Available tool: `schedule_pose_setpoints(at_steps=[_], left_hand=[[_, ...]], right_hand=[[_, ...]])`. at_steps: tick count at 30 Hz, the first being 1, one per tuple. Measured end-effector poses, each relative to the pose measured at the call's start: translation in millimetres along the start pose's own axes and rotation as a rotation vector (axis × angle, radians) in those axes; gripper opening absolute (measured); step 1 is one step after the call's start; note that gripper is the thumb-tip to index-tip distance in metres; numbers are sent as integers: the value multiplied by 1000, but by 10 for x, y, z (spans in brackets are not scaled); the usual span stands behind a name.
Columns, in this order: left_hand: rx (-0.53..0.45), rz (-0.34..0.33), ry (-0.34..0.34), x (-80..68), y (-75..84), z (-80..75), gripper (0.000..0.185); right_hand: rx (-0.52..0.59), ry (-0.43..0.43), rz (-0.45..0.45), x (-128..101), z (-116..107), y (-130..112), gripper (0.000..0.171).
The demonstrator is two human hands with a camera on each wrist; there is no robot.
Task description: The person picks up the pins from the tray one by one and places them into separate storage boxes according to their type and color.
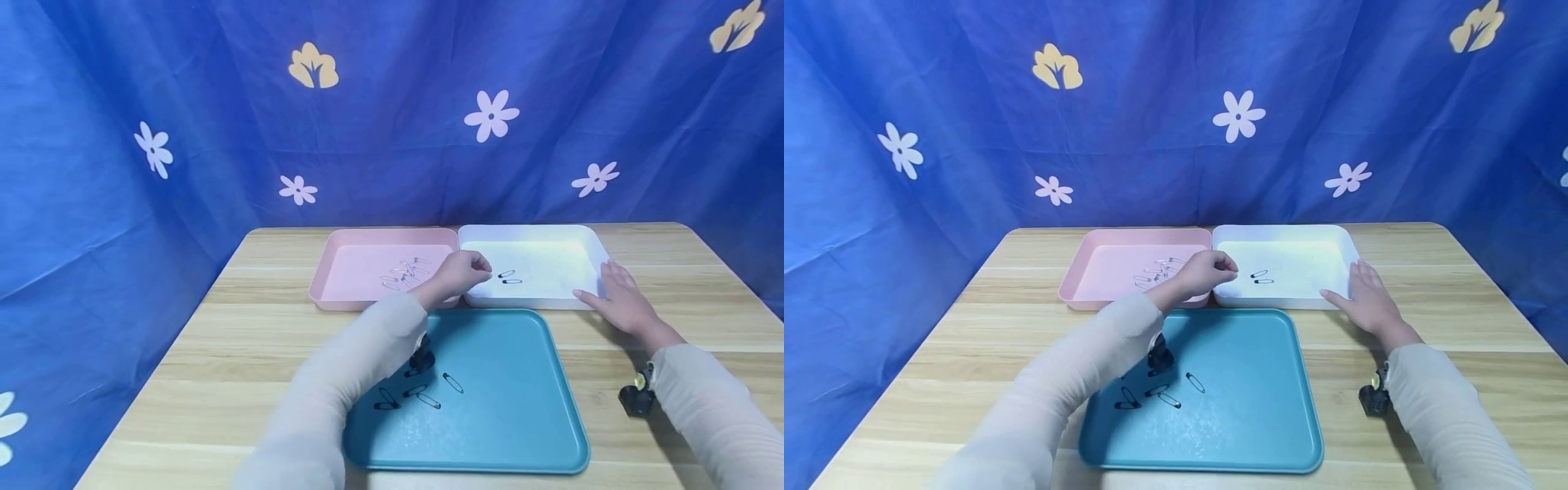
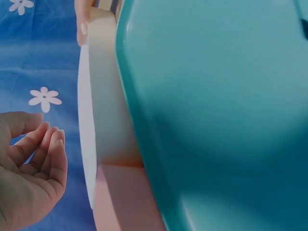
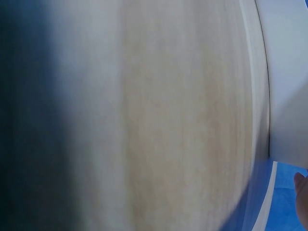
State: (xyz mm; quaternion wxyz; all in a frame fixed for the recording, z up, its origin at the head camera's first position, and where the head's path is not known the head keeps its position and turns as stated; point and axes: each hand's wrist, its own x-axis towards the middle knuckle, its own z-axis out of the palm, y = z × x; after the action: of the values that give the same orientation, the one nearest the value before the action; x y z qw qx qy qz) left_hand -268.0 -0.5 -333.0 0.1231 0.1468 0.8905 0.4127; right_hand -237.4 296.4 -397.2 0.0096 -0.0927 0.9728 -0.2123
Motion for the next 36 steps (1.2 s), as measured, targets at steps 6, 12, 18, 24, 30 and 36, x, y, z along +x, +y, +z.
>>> schedule_pose_setpoints(at_steps=[6, 12, 18, 24, 30, 36], left_hand=[[46, 33, -31, -170, -20, -120, 10], [89, 73, -38, -346, -46, -228, 11], [-6, 59, -65, -532, -110, -330, 8], [-20, 81, -65, -710, -210, -406, 9], [2, 44, -53, -866, -329, -460, 11], [-22, 22, -43, -1005, -462, -496, 12]], right_hand=[[-7, -9, 4, 6, 0, 14, 88], [-17, -26, 14, 15, 0, 20, 89], [-18, -29, 19, 9, -2, 13, 90], [-23, -30, 21, 3, 5, 11, 91], [-18, -26, 23, -2, 6, 9, 91], [-14, -20, 22, 0, 3, 4, 90]])
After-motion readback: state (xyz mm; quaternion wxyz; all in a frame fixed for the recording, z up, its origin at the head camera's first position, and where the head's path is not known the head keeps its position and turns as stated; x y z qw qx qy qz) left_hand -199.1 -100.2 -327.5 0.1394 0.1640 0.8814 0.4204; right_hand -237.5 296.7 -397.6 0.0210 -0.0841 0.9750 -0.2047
